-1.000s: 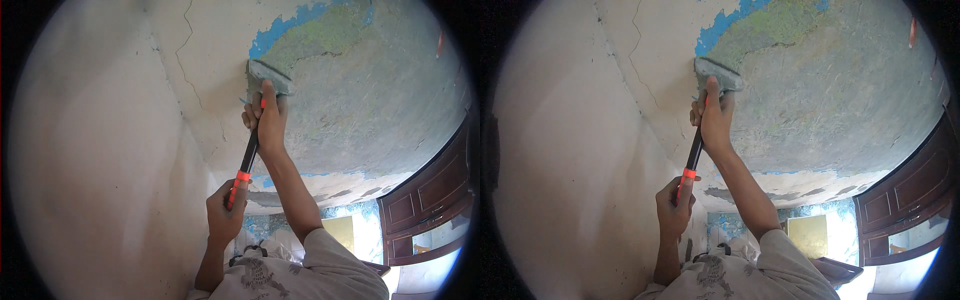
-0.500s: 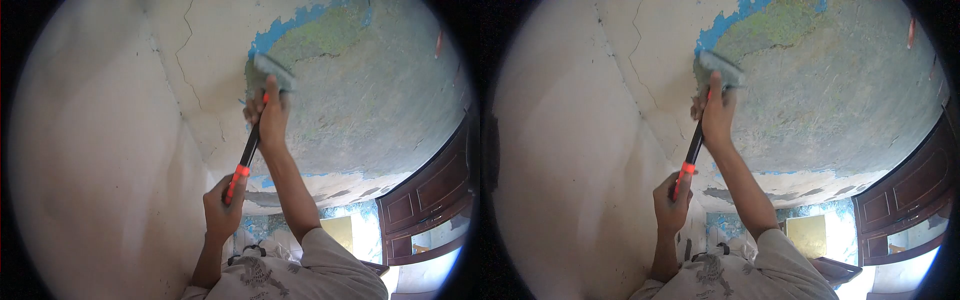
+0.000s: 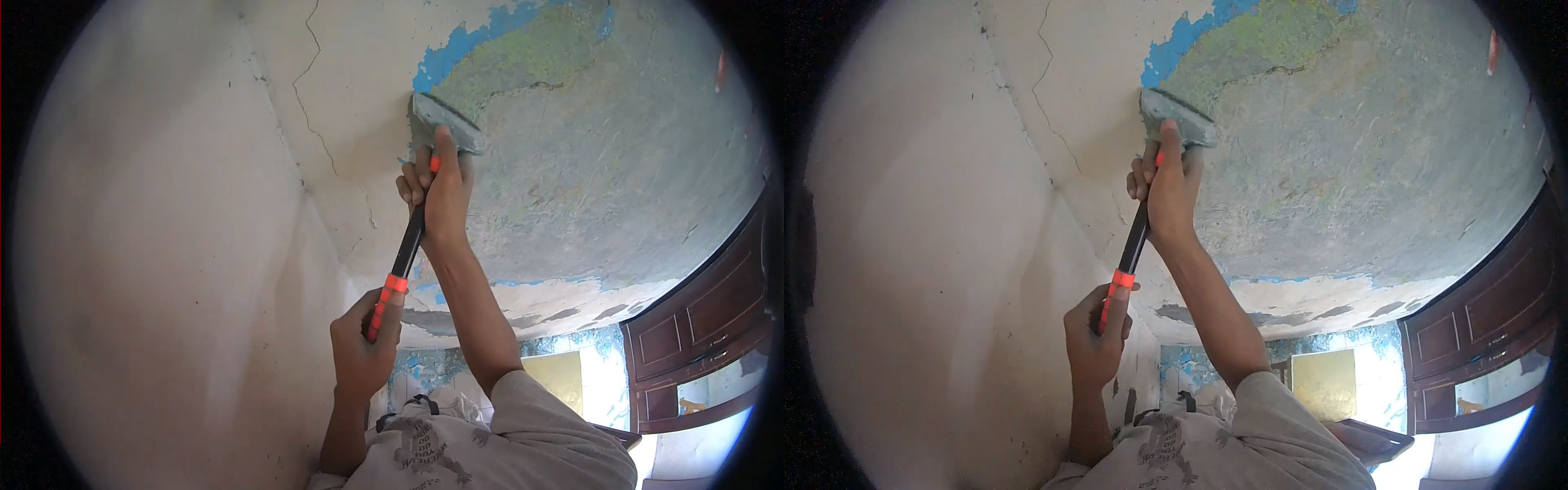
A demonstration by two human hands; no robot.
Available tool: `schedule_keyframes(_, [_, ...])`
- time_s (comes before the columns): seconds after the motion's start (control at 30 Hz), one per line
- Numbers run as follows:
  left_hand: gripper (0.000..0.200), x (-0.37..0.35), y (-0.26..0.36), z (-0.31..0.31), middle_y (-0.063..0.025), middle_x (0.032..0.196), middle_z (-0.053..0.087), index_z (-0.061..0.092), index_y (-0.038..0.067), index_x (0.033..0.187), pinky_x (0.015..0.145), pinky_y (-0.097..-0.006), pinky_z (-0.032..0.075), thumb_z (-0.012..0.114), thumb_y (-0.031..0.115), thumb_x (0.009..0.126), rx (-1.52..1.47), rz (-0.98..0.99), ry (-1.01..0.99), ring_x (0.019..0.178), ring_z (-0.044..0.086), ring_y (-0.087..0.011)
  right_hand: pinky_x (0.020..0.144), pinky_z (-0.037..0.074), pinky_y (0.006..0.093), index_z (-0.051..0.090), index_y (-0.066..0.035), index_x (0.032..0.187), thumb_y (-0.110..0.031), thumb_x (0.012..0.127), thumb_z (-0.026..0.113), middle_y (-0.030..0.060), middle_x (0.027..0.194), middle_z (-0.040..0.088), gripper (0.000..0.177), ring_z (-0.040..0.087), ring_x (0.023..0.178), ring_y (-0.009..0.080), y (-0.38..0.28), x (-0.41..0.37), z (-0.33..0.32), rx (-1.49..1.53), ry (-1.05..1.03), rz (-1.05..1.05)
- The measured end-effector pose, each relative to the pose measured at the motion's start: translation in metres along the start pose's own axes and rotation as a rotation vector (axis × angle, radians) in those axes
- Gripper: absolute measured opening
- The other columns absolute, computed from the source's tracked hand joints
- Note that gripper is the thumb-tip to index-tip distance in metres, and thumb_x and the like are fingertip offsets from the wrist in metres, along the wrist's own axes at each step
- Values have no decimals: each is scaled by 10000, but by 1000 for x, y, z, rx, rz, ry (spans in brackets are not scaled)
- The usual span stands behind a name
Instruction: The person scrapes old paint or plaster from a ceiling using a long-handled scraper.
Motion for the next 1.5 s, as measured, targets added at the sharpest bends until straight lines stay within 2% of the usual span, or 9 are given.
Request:
schedule_keyframes(0.13, [364,5,-8,-11,44,588,468,739,-10,1065,500,-241,303,600,326,1052,69,58,54,524,414,-37,437,314,274,395,-143,837,-397,1055,580,-41,566,337,382,326,434,82,14,-2,-2,23,23,12])
schedule_keyframes(0.5, [333,6,-15,-11,46,594,482,745,-10,1062,506,-239,321,630,302,1040,40,29,52,533,431,-39,445,312,274,405,-148,849,-364,1056,583,-45,571,342,348,321,442,80,14,-4,2,25,10,8])
schedule_keyframes(0.6, [331,11,-3,0,44,594,485,749,-9,1058,508,-235,321,634,301,1037,33,54,23,537,429,-35,429,339,298,423,-128,798,-443,1038,603,-36,544,345,435,376,425,93,-4,8,-3,-20,17,-56])
schedule_keyframes(0.77, [336,15,-2,-3,40,587,489,752,-9,1048,502,-236,312,639,308,1034,37,100,47,527,427,-33,431,327,302,395,-135,758,-448,1048,584,-35,542,349,466,362,424,97,-14,8,2,4,21,-84])
schedule_keyframes(0.9, [345,6,-15,-5,39,579,492,753,-7,1042,495,-234,305,633,316,1036,-2,19,42,511,423,-34,457,309,264,386,-151,865,-385,1063,567,-45,568,328,356,311,453,74,11,-3,0,-12,-9,29])
schedule_keyframes(1.03, [345,11,2,2,37,568,493,758,-2,1033,488,-234,298,632,319,1036,-11,92,44,494,411,-35,453,304,265,388,-156,851,-395,1062,565,-46,567,326,365,310,453,75,-10,6,4,0,-30,-40])
schedule_keyframes(1.23, [342,3,-12,-10,29,590,514,752,-12,1034,499,-234,315,631,308,1038,-3,4,48,515,435,-39,462,299,269,385,-154,827,-376,1064,565,-44,573,331,372,310,457,73,14,-4,2,35,-19,46])
schedule_keyframes(1.43, [345,12,14,-2,27,589,522,752,-6,1044,475,-235,314,636,319,1032,1,132,75,505,439,-37,441,329,286,405,-132,840,-406,1055,579,-35,570,348,389,352,448,92,-14,8,5,41,-5,-38])
schedule_keyframes(1.5, [345,5,-1,-8,25,585,525,749,-7,1048,470,-235,312,634,319,1031,-1,62,67,498,438,-36,426,341,293,410,-120,877,-419,1052,583,-27,566,355,387,367,441,94,2,4,1,45,32,4])
Point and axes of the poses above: each hand's wrist, its own x-axis towards the middle knuckle, its own z-axis out of the palm, y = z × x, the point moved 10 cm from there along x, towards the middle knuckle
